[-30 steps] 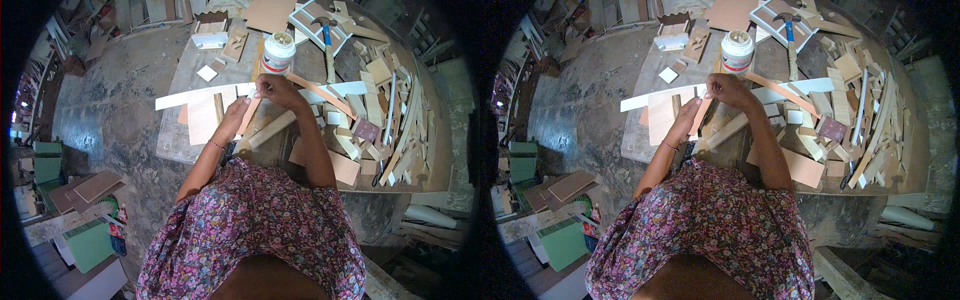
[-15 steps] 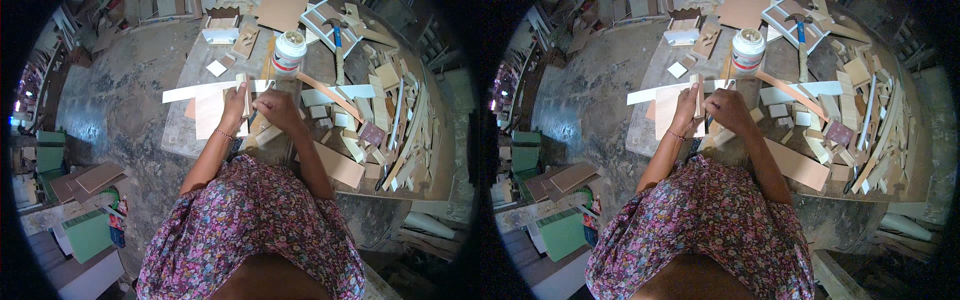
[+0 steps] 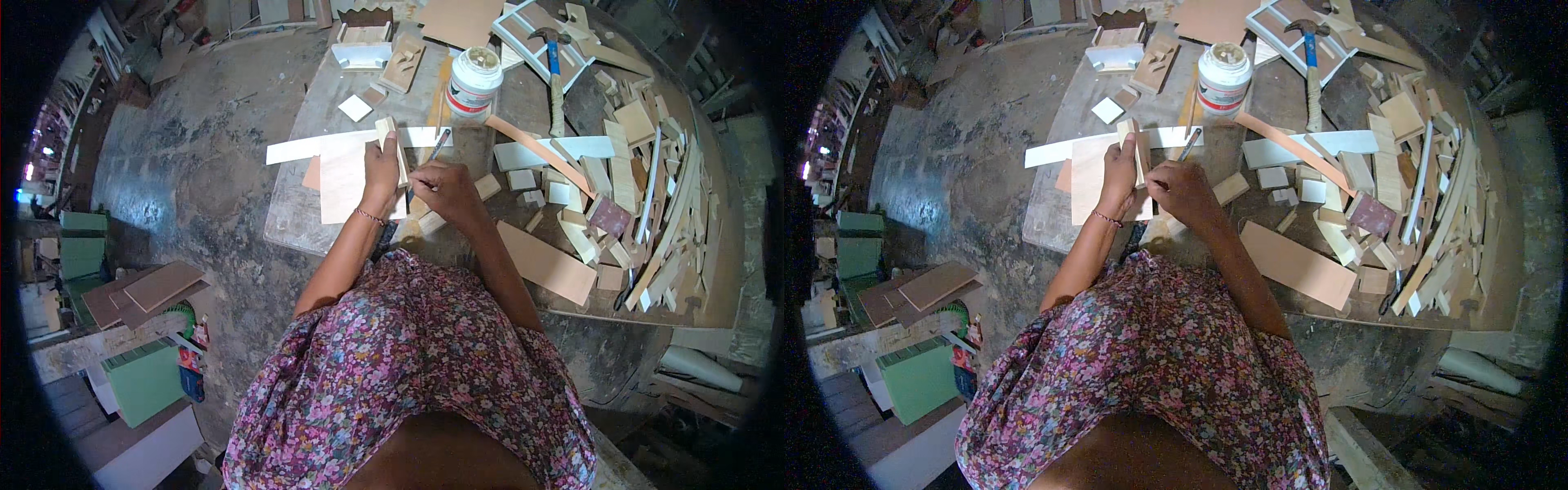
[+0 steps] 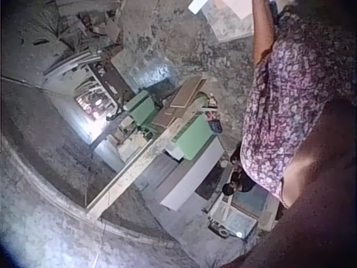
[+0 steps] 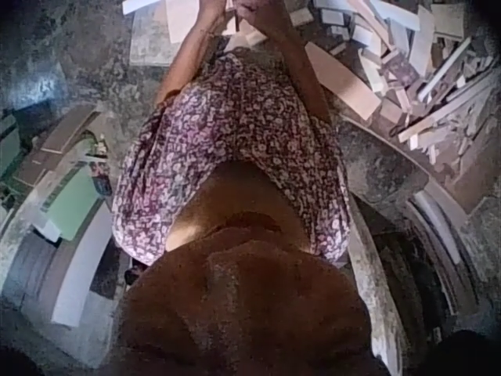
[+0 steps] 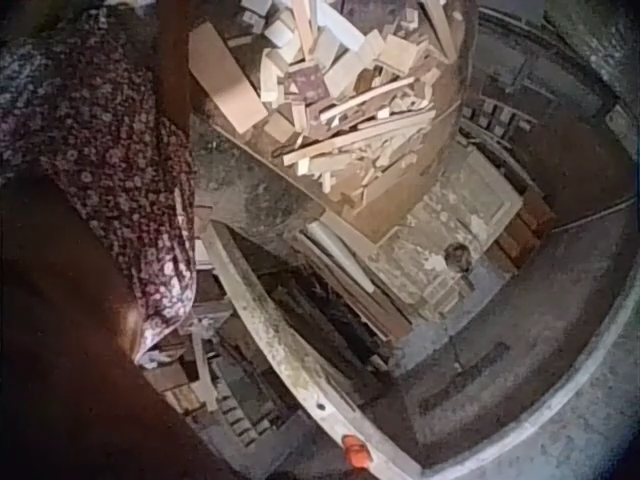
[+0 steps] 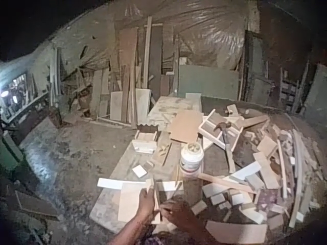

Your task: The person sorts small pieces of scrap wood by hand, fits them together, and then glues them using a glue bottle at a workshop table.

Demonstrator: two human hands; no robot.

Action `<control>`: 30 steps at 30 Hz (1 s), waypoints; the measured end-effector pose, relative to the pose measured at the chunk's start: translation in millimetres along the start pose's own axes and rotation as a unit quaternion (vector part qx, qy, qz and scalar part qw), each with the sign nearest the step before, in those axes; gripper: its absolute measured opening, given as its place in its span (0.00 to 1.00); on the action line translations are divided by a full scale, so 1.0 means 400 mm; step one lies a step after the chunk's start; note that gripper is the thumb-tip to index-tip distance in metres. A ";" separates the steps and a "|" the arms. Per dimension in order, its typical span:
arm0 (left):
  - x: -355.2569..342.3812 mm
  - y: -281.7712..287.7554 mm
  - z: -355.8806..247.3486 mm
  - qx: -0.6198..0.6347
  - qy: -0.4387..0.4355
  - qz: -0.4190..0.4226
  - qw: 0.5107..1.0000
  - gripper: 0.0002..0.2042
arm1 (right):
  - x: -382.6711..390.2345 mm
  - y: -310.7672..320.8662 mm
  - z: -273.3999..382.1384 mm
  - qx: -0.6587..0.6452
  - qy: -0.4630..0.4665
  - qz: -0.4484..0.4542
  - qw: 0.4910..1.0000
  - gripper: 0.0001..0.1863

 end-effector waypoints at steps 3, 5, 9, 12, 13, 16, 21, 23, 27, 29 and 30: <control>0.000 0.004 0.005 -0.006 0.001 -0.008 1.000 0.16 | 0.006 -0.004 -0.010 -0.007 -0.037 0.017 0.999 0.05; -0.010 0.013 0.020 -0.014 0.000 -0.012 1.000 0.16 | 0.011 -0.007 -0.016 -0.011 -0.032 -0.003 0.999 0.06; -0.020 0.019 0.026 -0.055 -0.034 -0.017 0.998 0.18 | 0.015 -0.016 -0.014 0.014 -0.018 -0.003 1.000 0.06; -0.014 0.014 0.013 -0.103 -0.041 -0.034 0.993 0.18 | 0.020 -0.014 -0.013 0.009 0.011 -0.054 0.998 0.05; -0.012 0.016 0.012 -0.115 -0.040 -0.043 0.992 0.18 | 0.023 -0.015 -0.015 0.023 0.008 -0.059 0.998 0.05; -0.029 0.019 0.028 -0.102 -0.052 -0.035 0.993 0.19 | 0.031 -0.020 -0.015 0.048 -0.004 -0.073 0.996 0.06; -0.048 0.013 0.058 -0.097 -0.099 -0.027 0.990 0.18 | 0.026 -0.011 -0.017 0.050 -0.006 -0.090 0.995 0.05; -0.001 -0.011 -0.008 -0.024 -0.002 0.001 1.000 0.17 | 0.022 0.001 -0.015 0.026 -0.019 -0.103 0.994 0.06; -0.001 -0.018 -0.024 0.025 -0.011 0.030 0.999 0.15 | 0.023 0.002 -0.024 -0.058 -0.096 -0.112 0.987 0.07; 0.002 -0.011 -0.010 0.021 -0.032 0.029 0.999 0.14 | 0.031 -0.010 -0.037 -0.057 -0.154 -0.066 0.984 0.10; 0.003 -0.006 -0.005 0.018 -0.053 0.028 0.998 0.13 | 0.033 -0.016 -0.039 -0.058 -0.153 -0.065 0.984 0.10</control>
Point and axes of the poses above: each hand's wrist, its own x-axis away from the middle knuckle, its own y-axis out of the back of the hand, z = x × y, the point moved 6 cm from there along -x, towards the middle knuckle, and after that the axes turned 10 degrees about -z, right-handed, at the moved point
